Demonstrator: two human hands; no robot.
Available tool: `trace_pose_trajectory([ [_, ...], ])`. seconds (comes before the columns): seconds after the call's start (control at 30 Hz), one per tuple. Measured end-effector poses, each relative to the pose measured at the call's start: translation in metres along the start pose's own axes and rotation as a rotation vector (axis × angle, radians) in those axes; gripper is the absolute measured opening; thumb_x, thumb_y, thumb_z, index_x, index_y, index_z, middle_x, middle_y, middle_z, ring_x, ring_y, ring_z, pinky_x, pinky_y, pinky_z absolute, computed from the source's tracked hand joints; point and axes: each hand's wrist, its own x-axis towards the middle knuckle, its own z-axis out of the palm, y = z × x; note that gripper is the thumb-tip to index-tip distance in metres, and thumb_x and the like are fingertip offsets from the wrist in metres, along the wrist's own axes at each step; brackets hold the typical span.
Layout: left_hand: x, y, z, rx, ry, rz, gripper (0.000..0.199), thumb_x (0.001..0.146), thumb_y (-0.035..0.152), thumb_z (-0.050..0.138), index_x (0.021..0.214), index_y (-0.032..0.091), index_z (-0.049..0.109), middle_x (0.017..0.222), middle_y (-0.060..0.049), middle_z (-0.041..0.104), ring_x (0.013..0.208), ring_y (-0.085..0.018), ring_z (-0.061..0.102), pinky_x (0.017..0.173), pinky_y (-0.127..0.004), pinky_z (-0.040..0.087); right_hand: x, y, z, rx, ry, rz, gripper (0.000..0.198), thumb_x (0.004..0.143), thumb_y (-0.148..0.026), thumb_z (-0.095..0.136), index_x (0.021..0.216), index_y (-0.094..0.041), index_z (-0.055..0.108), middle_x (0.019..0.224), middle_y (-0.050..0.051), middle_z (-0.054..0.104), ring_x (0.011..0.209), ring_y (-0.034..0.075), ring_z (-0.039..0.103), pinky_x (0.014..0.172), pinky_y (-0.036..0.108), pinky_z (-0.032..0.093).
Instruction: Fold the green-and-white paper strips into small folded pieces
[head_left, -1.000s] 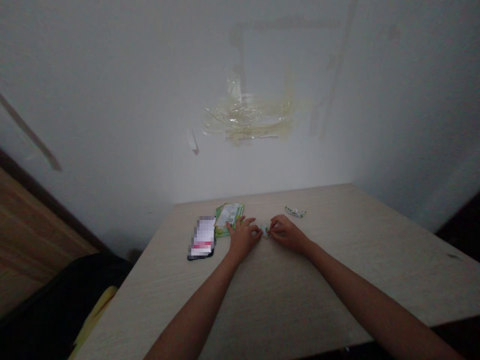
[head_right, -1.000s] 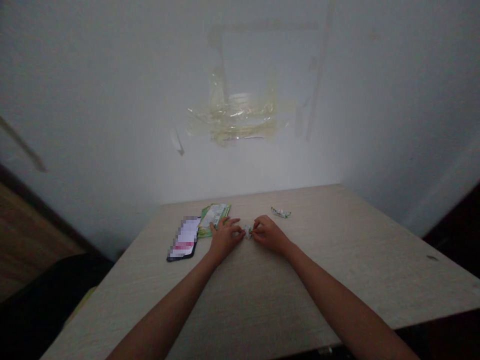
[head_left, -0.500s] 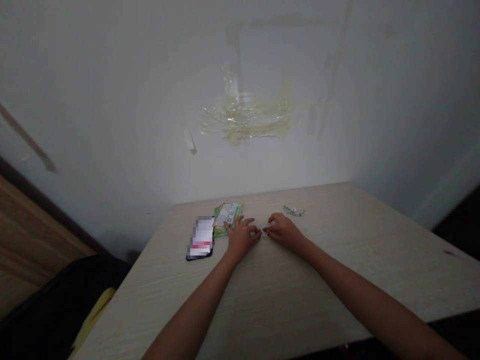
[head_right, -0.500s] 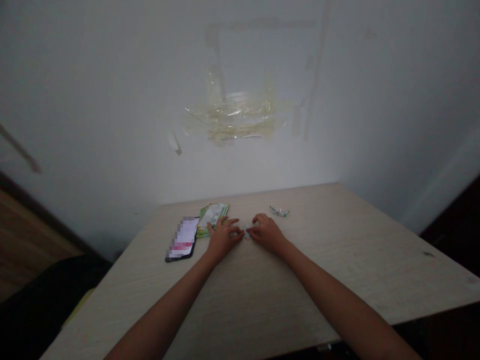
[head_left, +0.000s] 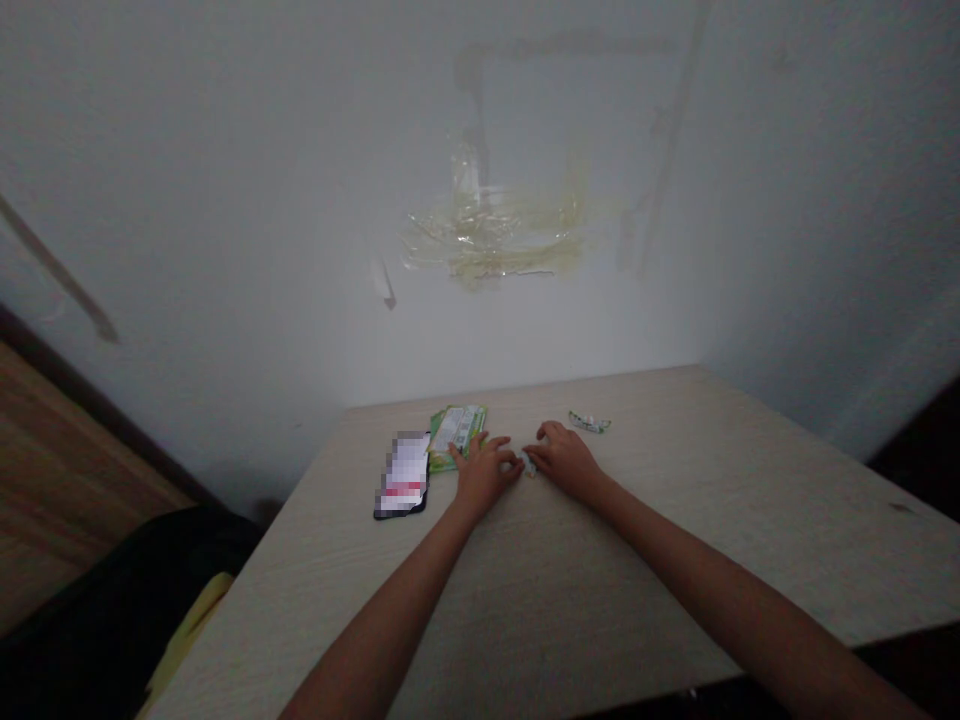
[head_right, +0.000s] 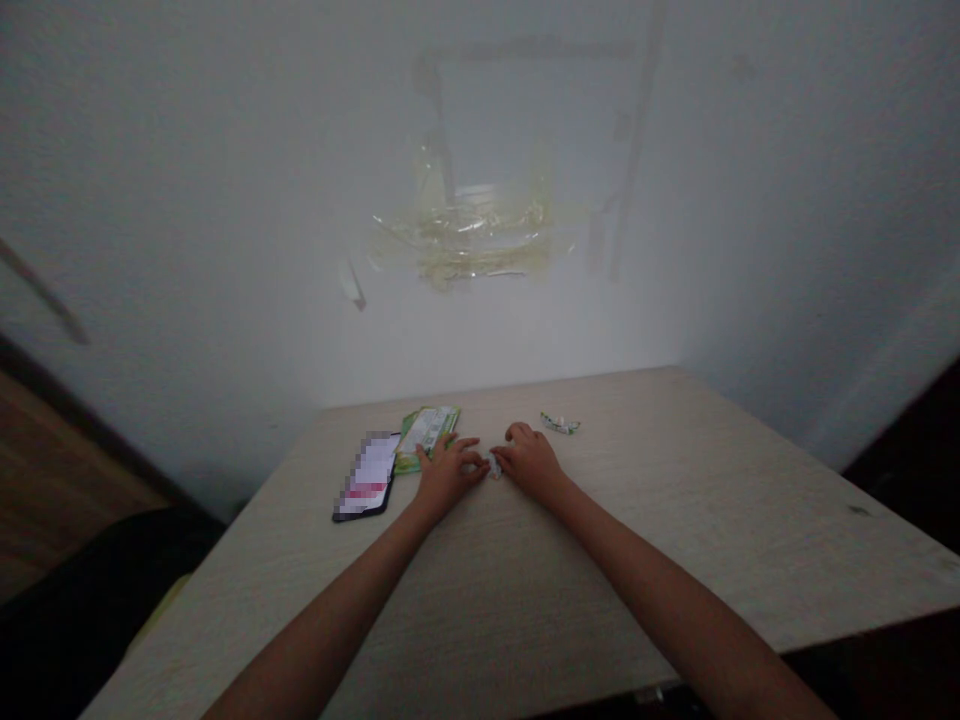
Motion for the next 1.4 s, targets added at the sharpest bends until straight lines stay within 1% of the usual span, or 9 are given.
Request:
trace_pose_trajectory([
  [0.17,-0.001,0.001,-0.001,-0.016,0.008,-0.011,0.012,0.084,0.044,0.064,0.083,0.036,0.073,0.133,0.007,0.06,0.137,-0.034,0.033,0.101,-0.082,-0.001,-0.002,-0.002,-0.001,-0.005,-0.006,0.027,0.024,0.095,-0.035,0.054,0.108,-0.03,0.073,0.107,0.01,0.058,0.107,0.023,0.05,0.085,0.033,0.042],
  [0.33,-0.001,0.0,0.0,-0.026,0.03,-0.003,0.01,0.084,0.043,0.065,0.083,0.036,0.073,0.132,0.007,0.061,0.136,-0.034,0.034,0.101,-0.082,0.0,-0.005,0.004,0.007,0.059,0.016,0.047,0.025,0.094,-0.036,0.055,0.112,-0.032,0.071,0.107,0.009,0.058,0.102,0.022,0.052,0.083,0.033,0.043],
  [0.5,-0.002,-0.001,0.003,-0.017,0.052,-0.006,0.011,0.082,0.044,0.066,0.085,0.037,0.074,0.132,0.005,0.061,0.136,-0.034,0.034,0.101,-0.082,-0.001,-0.007,0.017,0.019,0.173,0.073,-0.013,0.027,0.09,-0.031,0.06,0.115,-0.027,0.071,0.109,0.011,0.058,0.102,0.022,0.053,0.087,0.036,0.044],
  [0.63,-0.004,0.0,0.005,-0.002,0.077,0.011,0.011,0.083,0.044,0.066,0.087,0.037,0.074,0.129,0.003,0.063,0.134,-0.032,0.037,0.104,-0.08,-0.002,-0.008,0.025,0.025,0.257,0.136,-0.05,0.023,0.087,-0.028,0.064,0.107,-0.022,0.074,0.106,0.012,0.061,0.102,0.024,0.054,0.089,0.038,0.046],
  [0.83,-0.005,-0.002,0.006,-0.018,0.106,0.043,0.01,0.082,0.043,0.067,0.089,0.038,0.073,0.124,0.003,0.065,0.132,-0.03,0.04,0.104,-0.079,-0.003,-0.008,0.029,0.028,0.353,0.159,-0.058,0.018,0.083,-0.028,0.069,0.098,-0.023,0.077,0.103,0.01,0.064,0.102,0.024,0.056,0.091,0.039,0.047],
  [1.1,-0.005,-0.002,0.002,-0.04,0.081,0.012,0.019,0.082,0.045,0.065,0.099,0.039,0.071,0.126,0.002,0.064,0.132,-0.032,0.04,0.104,-0.079,0.0,-0.008,0.029,0.026,0.436,0.143,-0.012,0.016,0.08,-0.029,0.071,0.094,-0.024,0.078,0.103,0.009,0.066,0.102,0.024,0.058,0.095,0.041,0.046],
  [1.2,-0.007,0.001,0.002,-0.022,0.085,-0.03,0.022,0.082,0.047,0.065,0.101,0.038,0.071,0.128,0.002,0.063,0.132,-0.032,0.039,0.106,-0.077,-0.001,-0.008,0.029,0.027,0.457,0.129,0.014,0.016,0.079,-0.03,0.072,0.093,-0.025,0.078,0.103,0.009,0.066,0.102,0.024,0.058,0.095,0.04,0.046],
  [1.3,-0.01,0.006,0.004,-0.001,0.092,-0.098,0.023,0.081,0.047,0.066,0.1,0.037,0.073,0.131,0.0,0.061,0.134,-0.031,0.037,0.109,-0.074,-0.001,-0.008,0.029,0.029,0.475,0.112,0.065,0.016,0.078,-0.03,0.072,0.092,-0.026,0.078,0.1,0.008,0.068,0.1,0.024,0.058,0.093,0.039,0.046],
  [1.4,-0.01,0.013,0.004,-0.012,0.08,-0.125,0.017,0.081,0.044,0.066,0.094,0.036,0.074,0.134,0.0,0.059,0.135,-0.031,0.035,0.108,-0.073,-0.002,-0.008,0.028,0.032,0.481,0.093,0.125,0.017,0.076,-0.031,0.073,0.091,-0.026,0.078,0.096,0.007,0.069,0.097,0.024,0.059,0.091,0.04,0.045],
])
